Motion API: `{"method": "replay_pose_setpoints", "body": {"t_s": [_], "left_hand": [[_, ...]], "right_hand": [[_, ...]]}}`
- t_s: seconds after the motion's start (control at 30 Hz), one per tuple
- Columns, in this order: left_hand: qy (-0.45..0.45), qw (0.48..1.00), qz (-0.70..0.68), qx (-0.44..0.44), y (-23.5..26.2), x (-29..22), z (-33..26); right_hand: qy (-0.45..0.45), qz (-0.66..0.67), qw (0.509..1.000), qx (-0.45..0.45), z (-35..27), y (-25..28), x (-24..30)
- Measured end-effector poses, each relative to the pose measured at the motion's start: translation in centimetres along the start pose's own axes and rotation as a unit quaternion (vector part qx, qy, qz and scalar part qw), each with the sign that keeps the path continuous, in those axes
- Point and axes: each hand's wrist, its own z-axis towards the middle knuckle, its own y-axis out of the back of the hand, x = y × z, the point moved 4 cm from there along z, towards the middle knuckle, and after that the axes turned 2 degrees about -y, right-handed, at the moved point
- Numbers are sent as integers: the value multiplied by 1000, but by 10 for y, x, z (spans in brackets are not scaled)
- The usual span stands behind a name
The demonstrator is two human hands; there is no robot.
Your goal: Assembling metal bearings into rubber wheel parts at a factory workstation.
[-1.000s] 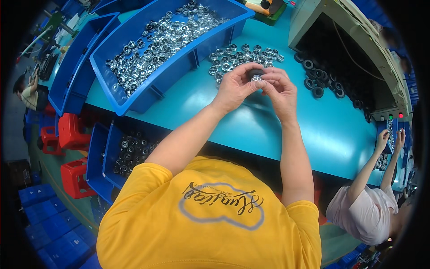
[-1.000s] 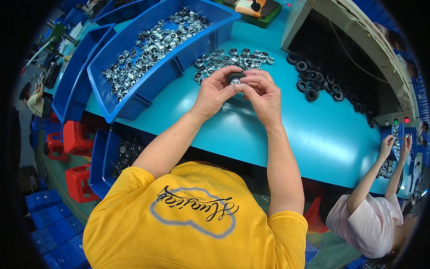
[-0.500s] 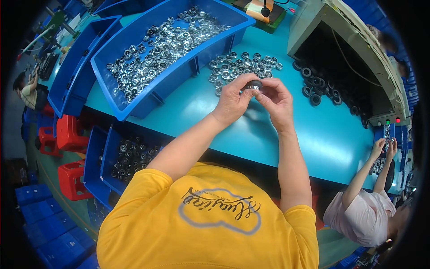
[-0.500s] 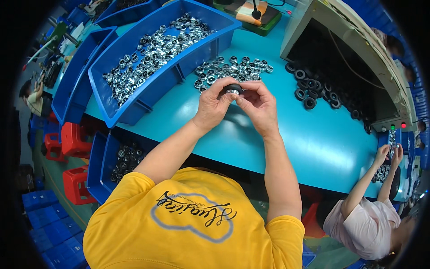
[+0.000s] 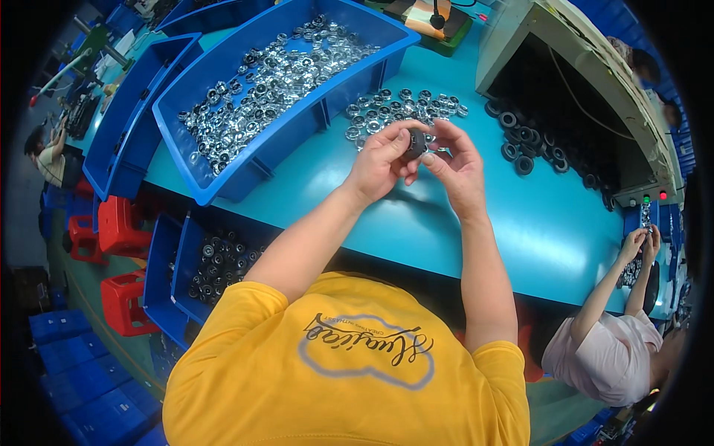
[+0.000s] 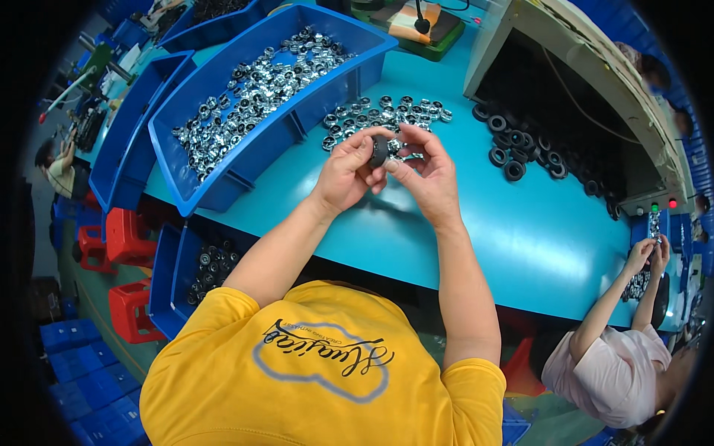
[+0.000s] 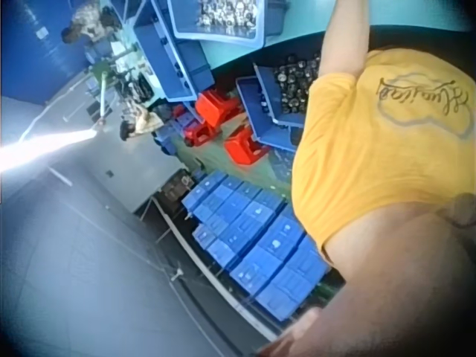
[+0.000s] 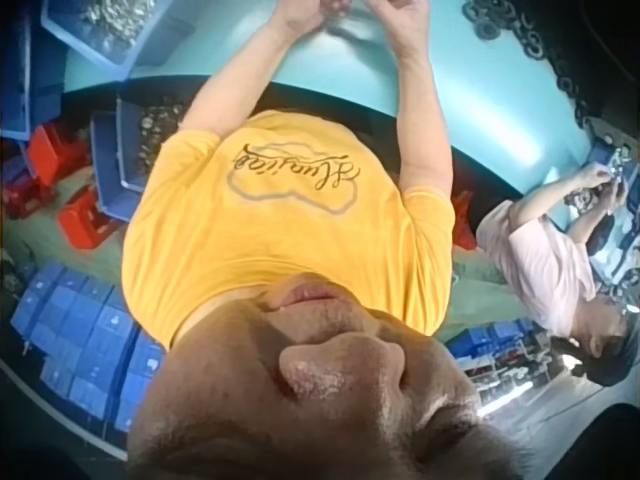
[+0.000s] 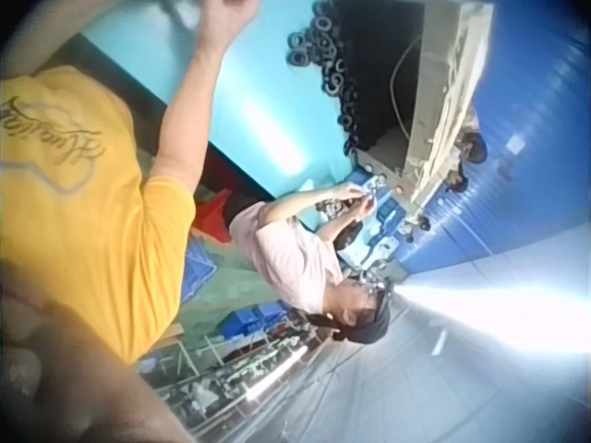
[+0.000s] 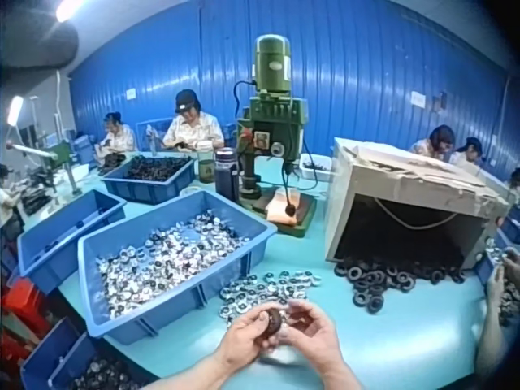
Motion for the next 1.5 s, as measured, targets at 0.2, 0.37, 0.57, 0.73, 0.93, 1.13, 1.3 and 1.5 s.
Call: {"method": "replay_pose_setpoints", "body": {"t_s": [0.2,0.37,0.57,0.73,0.93,1.13,1.3,1.5], "left_hand": [[84,990,-110,-9,-6,5,-3],[14,971,237,-5,1,8,-1],[21,999,42,-5,-4,13,-3],[6,1000,22,-10,1,13,-2],[9,998,56,-41,-1,10,-2],[13,995,82,-59,5,14,-1],[6,984,154,-88,7,12,-2],[-10,962,253,-105,0,-1,-5]], "right_hand": [[-17,-22,999,33,0,-5,-11],[25,-50,998,5,-2,-4,-7],[71,-180,981,-27,-2,-4,-4],[-67,54,996,16,-2,-7,-11],[-102,87,991,-15,-3,-10,-10],[-121,105,987,-5,-3,-6,-22],[-110,127,985,-37,-1,-1,-30],[-156,186,970,-13,-2,5,-43]]}}
